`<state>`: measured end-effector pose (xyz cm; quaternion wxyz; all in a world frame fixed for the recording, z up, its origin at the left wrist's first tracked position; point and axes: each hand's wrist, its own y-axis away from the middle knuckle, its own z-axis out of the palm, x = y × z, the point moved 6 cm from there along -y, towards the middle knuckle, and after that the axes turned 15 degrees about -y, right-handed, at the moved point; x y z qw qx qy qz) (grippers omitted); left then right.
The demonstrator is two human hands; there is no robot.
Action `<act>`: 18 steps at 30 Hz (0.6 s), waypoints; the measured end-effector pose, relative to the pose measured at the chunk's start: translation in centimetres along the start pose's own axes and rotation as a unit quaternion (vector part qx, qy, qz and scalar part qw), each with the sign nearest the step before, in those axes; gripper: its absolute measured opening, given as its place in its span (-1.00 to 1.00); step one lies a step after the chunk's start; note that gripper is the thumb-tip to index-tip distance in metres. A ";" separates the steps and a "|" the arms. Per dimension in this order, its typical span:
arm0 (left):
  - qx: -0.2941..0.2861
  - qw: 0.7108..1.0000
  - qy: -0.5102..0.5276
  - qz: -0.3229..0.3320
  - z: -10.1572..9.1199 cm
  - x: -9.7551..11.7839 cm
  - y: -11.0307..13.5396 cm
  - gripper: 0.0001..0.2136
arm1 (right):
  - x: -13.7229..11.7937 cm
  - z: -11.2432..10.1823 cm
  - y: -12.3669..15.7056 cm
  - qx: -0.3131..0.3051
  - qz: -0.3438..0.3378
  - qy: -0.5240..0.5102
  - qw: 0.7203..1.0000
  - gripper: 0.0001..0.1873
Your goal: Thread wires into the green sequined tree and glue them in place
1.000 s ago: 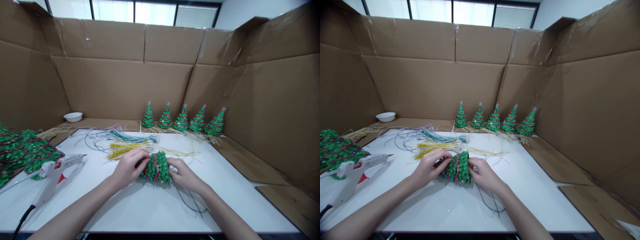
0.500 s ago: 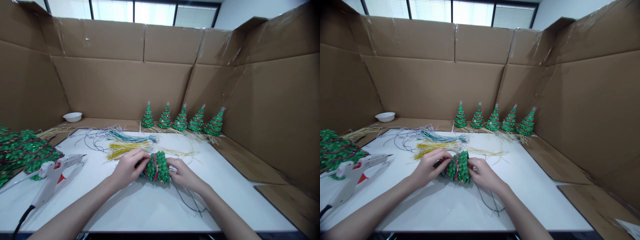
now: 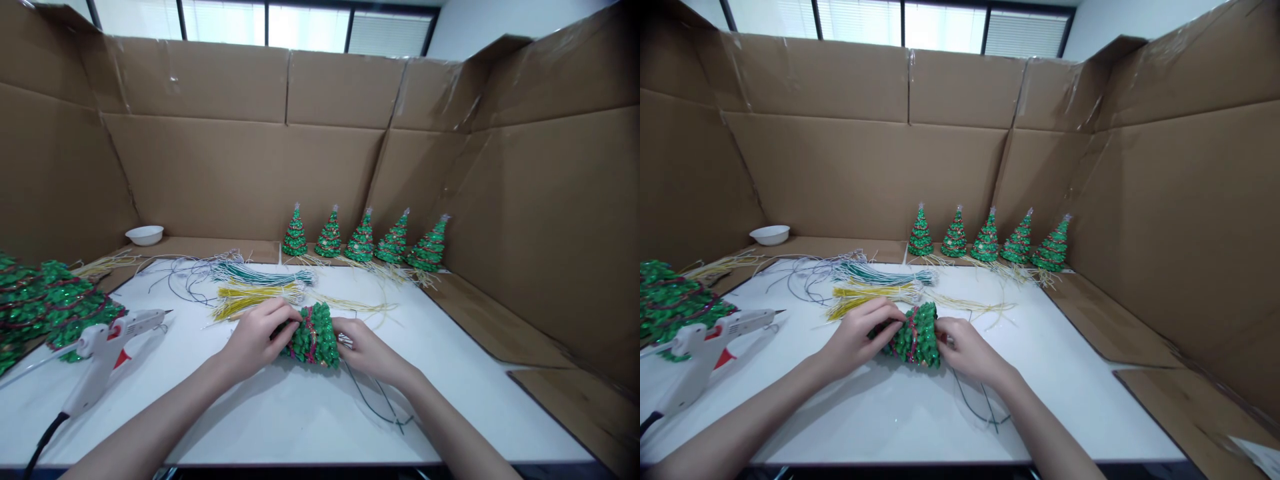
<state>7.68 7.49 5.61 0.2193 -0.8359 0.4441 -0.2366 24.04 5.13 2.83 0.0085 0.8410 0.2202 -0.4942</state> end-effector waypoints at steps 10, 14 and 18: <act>-0.002 1.000 0.005 0.003 -0.1 0.1 -0.1 -0.86 | 0.3 0.0 0.0 -0.006 -0.005 -0.008 1.000 -0.73; -0.005 1.000 -0.002 0.003 -0.2 0.1 -0.1 -0.85 | 0.3 0.0 0.1 -0.002 -0.003 -0.010 1.000 -0.72; -0.004 1.000 -0.007 0.009 -0.3 0.3 -0.1 -0.84 | 0.2 0.0 0.1 0.000 -0.006 -0.010 1.000 -0.72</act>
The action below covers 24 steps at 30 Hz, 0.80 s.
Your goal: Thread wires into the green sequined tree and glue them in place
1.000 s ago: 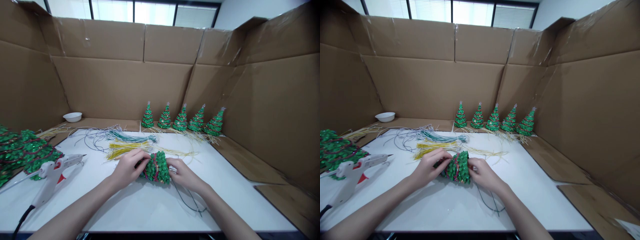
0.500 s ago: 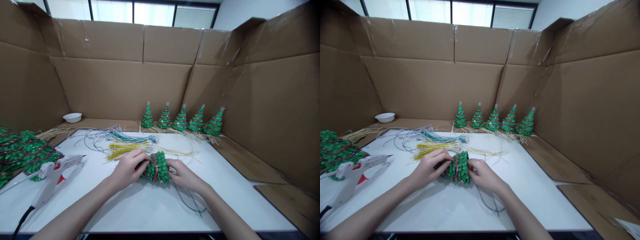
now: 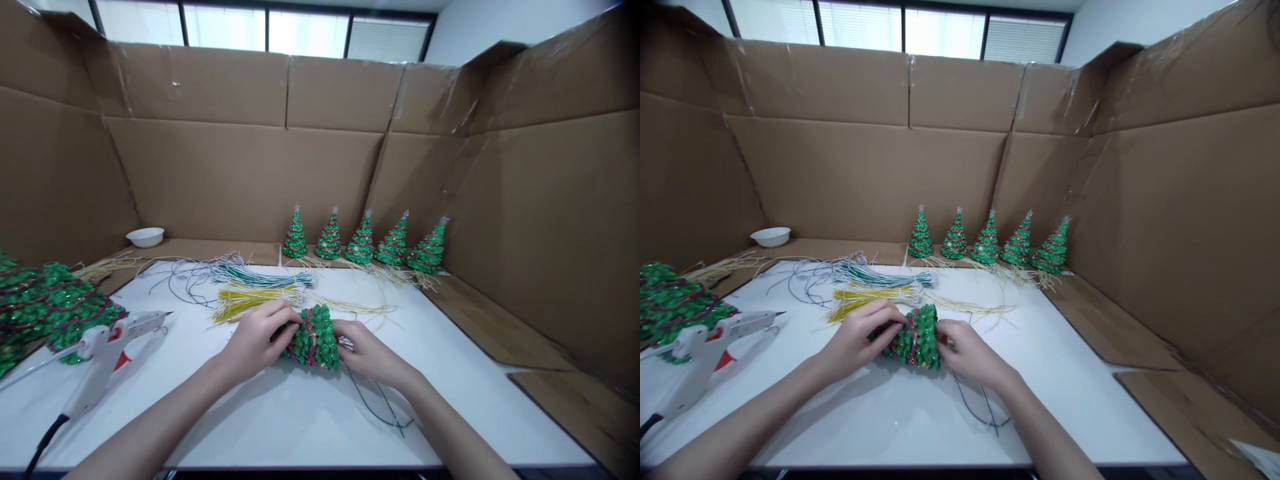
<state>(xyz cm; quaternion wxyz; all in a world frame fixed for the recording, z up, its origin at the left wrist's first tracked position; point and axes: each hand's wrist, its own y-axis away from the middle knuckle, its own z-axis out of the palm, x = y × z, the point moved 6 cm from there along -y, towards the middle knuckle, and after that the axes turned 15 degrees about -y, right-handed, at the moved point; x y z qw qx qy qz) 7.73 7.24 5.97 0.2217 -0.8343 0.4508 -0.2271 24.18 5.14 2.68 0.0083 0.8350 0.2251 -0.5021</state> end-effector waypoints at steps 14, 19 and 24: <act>-0.006 1.000 -0.004 0.000 0.1 -0.1 0.0 -0.84 | 0.0 0.0 0.0 -0.006 0.005 0.000 1.000 -0.74; -0.009 1.000 -0.004 -0.001 0.1 -0.1 0.0 -0.84 | 0.1 0.1 0.0 -0.005 0.004 -0.001 1.000 -0.74; -0.007 1.000 -0.005 0.000 0.1 -0.1 0.0 -0.84 | 0.1 0.0 0.0 -0.006 0.005 0.002 1.000 -0.72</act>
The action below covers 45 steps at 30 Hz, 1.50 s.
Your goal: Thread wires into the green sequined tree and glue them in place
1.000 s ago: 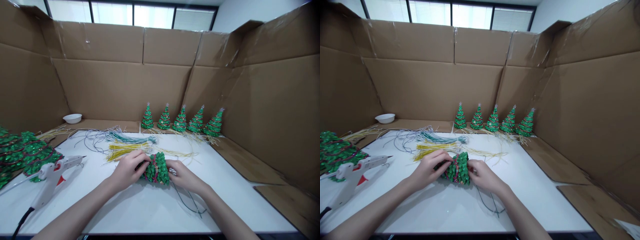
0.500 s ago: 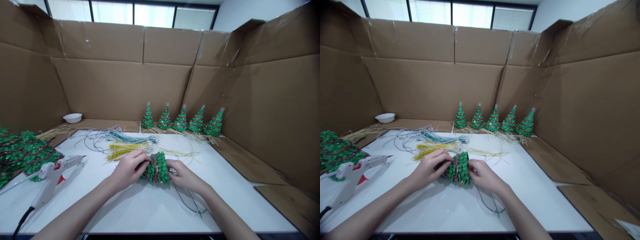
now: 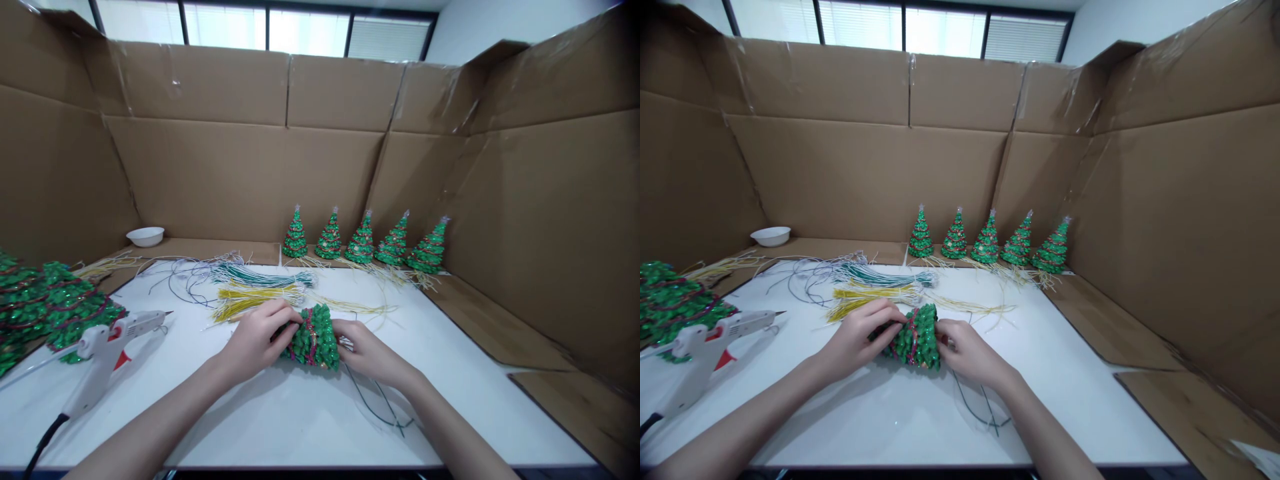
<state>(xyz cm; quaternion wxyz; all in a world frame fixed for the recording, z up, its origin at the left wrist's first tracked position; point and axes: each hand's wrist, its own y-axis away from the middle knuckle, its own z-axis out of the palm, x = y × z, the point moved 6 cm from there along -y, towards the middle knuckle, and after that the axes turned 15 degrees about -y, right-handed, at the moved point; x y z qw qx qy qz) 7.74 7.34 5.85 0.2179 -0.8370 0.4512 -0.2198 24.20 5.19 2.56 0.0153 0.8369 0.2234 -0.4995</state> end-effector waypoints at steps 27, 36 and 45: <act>-0.003 1.000 0.002 -0.001 -0.1 0.1 0.0 -0.84 | -0.1 0.0 0.0 0.005 -0.007 -0.004 1.000 -0.74; -0.011 1.000 0.003 -0.007 -0.1 0.0 0.0 -0.84 | 0.0 0.0 0.0 0.003 -0.002 0.004 1.000 -0.75; -0.012 1.000 0.004 -0.008 -0.1 0.1 0.1 -0.84 | 0.1 -0.1 0.1 0.003 -0.004 0.007 1.000 -0.77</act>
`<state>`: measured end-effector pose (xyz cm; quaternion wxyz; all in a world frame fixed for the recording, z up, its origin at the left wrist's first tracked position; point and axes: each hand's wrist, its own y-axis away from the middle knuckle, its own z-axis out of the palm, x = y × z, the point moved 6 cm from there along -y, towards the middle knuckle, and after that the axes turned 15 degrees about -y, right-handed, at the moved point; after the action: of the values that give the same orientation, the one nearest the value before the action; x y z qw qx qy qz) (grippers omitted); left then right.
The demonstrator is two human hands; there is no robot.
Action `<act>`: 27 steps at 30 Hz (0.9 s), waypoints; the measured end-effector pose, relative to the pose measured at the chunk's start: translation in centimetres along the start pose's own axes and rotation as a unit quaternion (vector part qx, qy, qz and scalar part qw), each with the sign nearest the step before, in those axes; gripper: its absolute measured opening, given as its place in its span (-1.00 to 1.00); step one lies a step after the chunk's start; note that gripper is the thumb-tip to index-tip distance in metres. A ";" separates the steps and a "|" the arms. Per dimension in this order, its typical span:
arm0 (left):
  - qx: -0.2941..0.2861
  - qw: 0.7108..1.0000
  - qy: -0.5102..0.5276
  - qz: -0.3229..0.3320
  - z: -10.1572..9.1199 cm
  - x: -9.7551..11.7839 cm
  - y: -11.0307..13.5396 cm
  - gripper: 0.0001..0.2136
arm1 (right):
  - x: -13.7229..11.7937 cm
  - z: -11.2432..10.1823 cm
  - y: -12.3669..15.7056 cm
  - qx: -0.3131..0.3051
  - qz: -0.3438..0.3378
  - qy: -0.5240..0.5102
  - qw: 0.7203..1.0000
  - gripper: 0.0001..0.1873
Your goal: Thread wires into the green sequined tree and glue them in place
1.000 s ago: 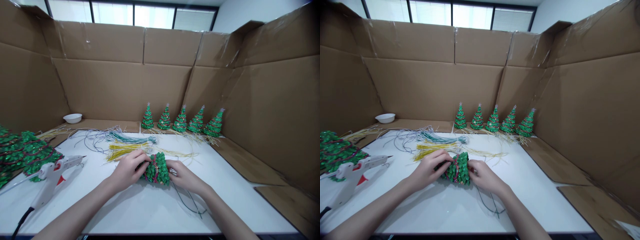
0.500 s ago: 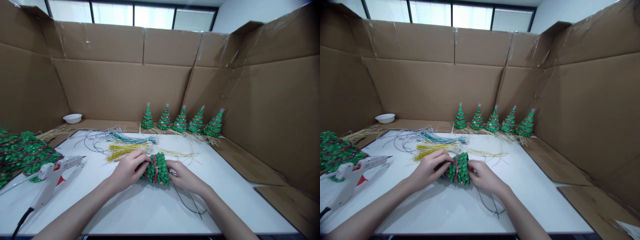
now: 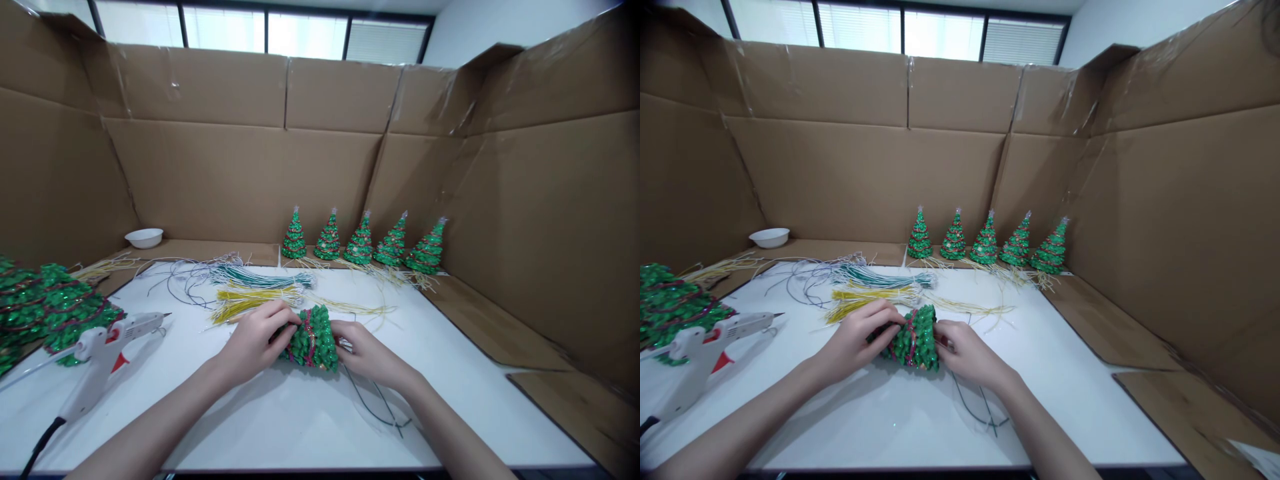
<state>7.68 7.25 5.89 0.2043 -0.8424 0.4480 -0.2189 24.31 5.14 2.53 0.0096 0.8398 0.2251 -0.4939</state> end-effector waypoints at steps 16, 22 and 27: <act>-0.010 1.000 -0.002 -0.002 0.1 0.0 -0.1 -0.83 | 0.1 0.1 0.0 -0.003 0.002 0.002 1.000 -0.77; -0.009 1.000 0.001 -0.002 0.0 0.0 0.0 -0.83 | 0.2 0.0 0.0 -0.003 0.004 0.006 1.000 -0.77; -0.011 1.000 0.001 -0.003 0.1 -0.1 -0.1 -0.83 | 0.2 0.1 0.0 -0.003 0.004 0.005 1.000 -0.77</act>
<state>7.75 7.38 5.89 0.1937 -0.8455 0.4485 -0.2155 24.35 5.18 2.34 0.0130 0.8431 0.2232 -0.4890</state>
